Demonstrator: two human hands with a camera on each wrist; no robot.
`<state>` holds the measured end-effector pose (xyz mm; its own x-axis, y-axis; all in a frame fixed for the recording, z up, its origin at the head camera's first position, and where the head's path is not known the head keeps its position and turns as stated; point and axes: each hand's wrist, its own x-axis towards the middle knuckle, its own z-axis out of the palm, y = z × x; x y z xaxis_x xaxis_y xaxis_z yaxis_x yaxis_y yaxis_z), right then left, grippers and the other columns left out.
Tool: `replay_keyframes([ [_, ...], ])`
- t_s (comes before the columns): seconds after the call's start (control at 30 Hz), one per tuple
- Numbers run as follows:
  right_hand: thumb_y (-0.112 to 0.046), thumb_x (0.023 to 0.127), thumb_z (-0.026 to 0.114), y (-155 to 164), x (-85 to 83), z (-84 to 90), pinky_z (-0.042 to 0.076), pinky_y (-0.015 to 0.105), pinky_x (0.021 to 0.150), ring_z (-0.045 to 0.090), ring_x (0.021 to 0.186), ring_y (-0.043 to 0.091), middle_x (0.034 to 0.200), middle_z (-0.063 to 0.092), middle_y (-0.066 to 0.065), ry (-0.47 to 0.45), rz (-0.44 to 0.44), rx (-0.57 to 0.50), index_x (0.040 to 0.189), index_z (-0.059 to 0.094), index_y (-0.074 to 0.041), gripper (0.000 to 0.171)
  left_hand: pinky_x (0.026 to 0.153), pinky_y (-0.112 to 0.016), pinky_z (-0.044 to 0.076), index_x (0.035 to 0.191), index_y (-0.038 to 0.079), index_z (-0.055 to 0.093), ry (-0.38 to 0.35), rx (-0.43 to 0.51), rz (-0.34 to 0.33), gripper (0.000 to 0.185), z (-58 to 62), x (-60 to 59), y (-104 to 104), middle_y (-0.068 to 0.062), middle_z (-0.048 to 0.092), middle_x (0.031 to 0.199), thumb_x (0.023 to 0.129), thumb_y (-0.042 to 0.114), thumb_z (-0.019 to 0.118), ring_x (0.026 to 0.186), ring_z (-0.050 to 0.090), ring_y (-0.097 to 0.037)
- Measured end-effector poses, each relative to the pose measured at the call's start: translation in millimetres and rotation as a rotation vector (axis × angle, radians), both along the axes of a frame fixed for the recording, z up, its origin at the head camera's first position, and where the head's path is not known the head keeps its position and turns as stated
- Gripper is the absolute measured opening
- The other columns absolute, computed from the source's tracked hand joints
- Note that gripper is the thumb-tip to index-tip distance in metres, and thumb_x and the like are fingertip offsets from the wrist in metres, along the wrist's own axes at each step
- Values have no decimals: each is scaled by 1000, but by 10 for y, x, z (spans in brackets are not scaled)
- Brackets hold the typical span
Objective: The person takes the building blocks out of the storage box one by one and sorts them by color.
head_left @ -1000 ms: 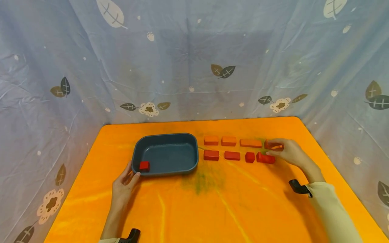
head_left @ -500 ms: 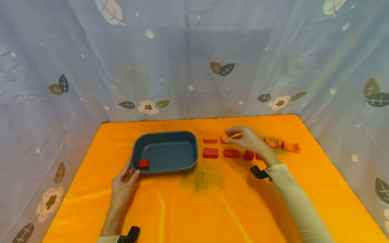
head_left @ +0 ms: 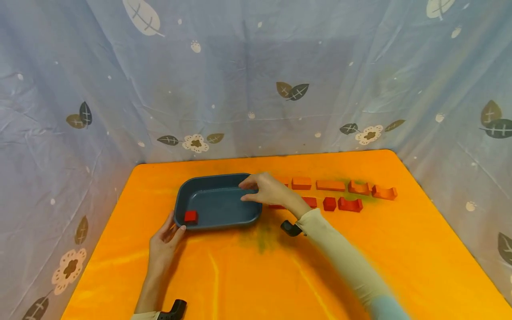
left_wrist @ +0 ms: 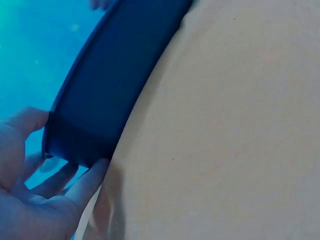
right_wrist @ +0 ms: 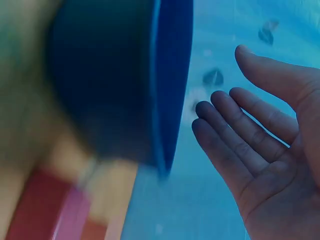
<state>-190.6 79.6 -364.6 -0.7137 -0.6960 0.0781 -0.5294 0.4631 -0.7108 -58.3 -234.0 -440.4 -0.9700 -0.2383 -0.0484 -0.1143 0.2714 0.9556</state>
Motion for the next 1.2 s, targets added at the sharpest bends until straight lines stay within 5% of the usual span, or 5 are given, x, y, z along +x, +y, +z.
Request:
replay_keyframes([
  [0.27, -25, 89, 75, -663, 39, -21, 51, 27, 95, 63, 113, 23, 124, 66, 5, 19, 113, 101, 126, 66, -5, 43, 88, -4, 43, 152, 18, 35, -11, 31, 2, 65, 19, 7, 2, 0, 33, 156, 95, 23, 66, 138, 41, -29],
  [0.67, -29, 85, 78, -1313, 75, -285, 51, 19, 88, 65, 104, 13, 118, 69, 2, 68, 38, 256, 123, 68, -5, 46, 89, -5, 42, 153, 18, 35, 1, 33, -6, 64, 7, 10, -3, 0, 33, 157, 96, 22, 65, 138, 40, -30],
  [0.97, -30, 82, 81, -1588, 191, -489, 49, 17, 68, 62, 75, 9, 91, 71, -3, 138, -3, 336, 106, 74, -11, 32, 88, -5, 43, 153, 17, 35, 5, 25, 0, 65, -26, 36, -3, -2, 35, 155, 95, 21, 66, 137, 41, -31],
  [1.2, -28, 85, 79, -1615, 186, -516, 50, 17, 72, 63, 81, 8, 100, 71, -3, 130, -25, 319, 111, 73, -12, 31, 89, -5, 42, 153, 16, 35, 10, 30, -9, 65, -4, 19, -3, -1, 34, 156, 96, 22, 65, 138, 39, -31],
])
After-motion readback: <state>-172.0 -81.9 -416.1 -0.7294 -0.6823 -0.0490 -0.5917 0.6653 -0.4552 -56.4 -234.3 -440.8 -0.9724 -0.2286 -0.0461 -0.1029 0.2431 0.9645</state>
